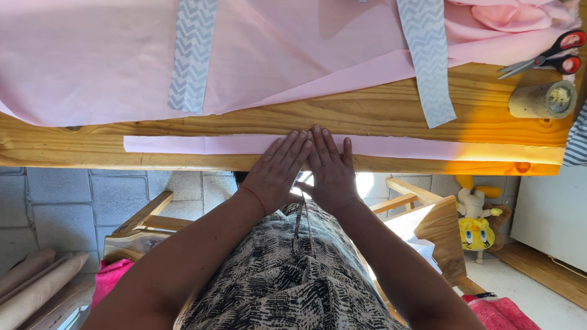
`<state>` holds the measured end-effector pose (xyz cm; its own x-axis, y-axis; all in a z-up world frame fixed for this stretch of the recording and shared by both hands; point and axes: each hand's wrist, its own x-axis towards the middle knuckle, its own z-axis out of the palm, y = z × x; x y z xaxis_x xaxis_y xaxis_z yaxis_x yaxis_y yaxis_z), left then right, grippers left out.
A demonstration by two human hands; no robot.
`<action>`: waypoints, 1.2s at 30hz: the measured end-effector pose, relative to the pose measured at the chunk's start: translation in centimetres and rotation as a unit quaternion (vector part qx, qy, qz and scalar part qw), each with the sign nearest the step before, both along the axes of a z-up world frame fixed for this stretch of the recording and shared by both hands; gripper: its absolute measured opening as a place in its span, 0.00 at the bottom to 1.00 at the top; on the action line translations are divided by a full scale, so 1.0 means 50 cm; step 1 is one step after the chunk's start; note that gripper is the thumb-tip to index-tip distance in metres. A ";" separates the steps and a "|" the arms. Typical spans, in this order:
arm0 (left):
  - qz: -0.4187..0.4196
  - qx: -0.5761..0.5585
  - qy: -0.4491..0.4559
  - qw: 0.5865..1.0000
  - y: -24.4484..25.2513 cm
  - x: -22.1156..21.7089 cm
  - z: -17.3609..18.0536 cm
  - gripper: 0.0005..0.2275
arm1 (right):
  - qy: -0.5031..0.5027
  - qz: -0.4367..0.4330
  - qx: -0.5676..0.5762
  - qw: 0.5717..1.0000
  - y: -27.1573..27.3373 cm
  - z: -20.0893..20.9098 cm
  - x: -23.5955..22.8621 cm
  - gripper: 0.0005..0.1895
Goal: The person folds and smooths a long pink strip of fabric on a wooden table, aligning its edges and applying pressure by hand.
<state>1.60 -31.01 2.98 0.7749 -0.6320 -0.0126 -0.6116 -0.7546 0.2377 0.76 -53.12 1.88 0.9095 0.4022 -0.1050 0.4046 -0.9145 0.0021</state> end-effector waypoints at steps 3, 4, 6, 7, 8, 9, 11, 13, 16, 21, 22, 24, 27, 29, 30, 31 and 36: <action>-0.005 0.009 0.012 1.000 -0.004 0.003 -0.018 0.73 | -0.004 0.000 -0.010 1.000 -0.016 0.004 0.003 0.84; -0.006 0.008 0.013 1.000 -0.006 -0.001 -0.017 0.73 | -0.003 -0.001 -0.011 1.000 -0.025 0.016 0.001 0.84; -0.006 0.021 0.035 0.999 -0.005 0.001 -0.015 0.71 | 0.076 -0.030 -0.023 0.996 -0.038 0.038 0.006 0.82; -0.007 0.021 0.036 0.999 -0.006 0.001 -0.011 0.71 | 0.077 -0.031 -0.024 0.996 -0.050 0.045 0.007 0.82; -0.005 0.031 0.036 0.999 -0.006 0.001 -0.007 0.71 | 0.114 -0.046 -0.007 0.992 -0.062 0.052 0.008 0.81; -0.002 0.040 0.035 0.999 -0.008 0.003 -0.004 0.70 | 0.151 -0.060 0.010 0.987 -0.074 0.060 0.011 0.80; -0.004 0.043 0.037 0.998 -0.006 0.002 -0.006 0.71 | 0.147 -0.062 -0.004 0.987 -0.097 0.066 0.007 0.80; -0.005 0.046 0.039 0.998 -0.004 0.001 -0.008 0.71 | 0.144 -0.064 -0.017 0.987 -0.116 0.069 0.007 0.80; -0.008 0.045 0.017 0.999 -0.005 0.002 -0.006 0.71 | 0.167 -0.074 -0.022 0.983 -0.143 0.064 0.009 0.80; 0.001 0.061 0.006 0.998 -0.009 0.002 -0.006 0.72 | 0.136 -0.059 -0.017 0.989 -0.164 0.058 0.005 0.79; 0.002 0.062 0.007 0.998 -0.008 0.001 -0.005 0.72 | 0.136 -0.058 -0.016 0.989 -0.173 0.057 0.002 0.79; 0.002 0.064 0.010 0.998 -0.007 0.004 -0.006 0.69 | 0.139 -0.066 0.003 0.988 -0.192 0.056 0.002 0.78; 0.005 0.073 0.023 0.997 -0.009 0.003 -0.016 0.67 | 0.115 -0.063 -0.004 0.991 -0.214 0.042 -0.001 0.78; 0.007 0.085 0.019 0.996 -0.011 0.006 -0.011 0.66 | 0.117 -0.062 0.010 0.991 -0.226 0.041 0.001 0.78; 0.009 0.097 0.015 0.995 -0.010 0.005 -0.009 0.66 | 0.120 -0.061 0.023 0.991 -0.231 0.041 0.001 0.78; 0.009 0.098 0.015 0.995 -0.005 0.006 -0.009 0.66 | 0.120 -0.060 0.024 0.991 -0.233 0.042 0.003 0.78; 0.010 0.068 0.013 0.998 0.031 -0.004 -0.011 0.67 | 0.089 -0.028 0.012 0.996 -0.225 0.033 0.000 0.76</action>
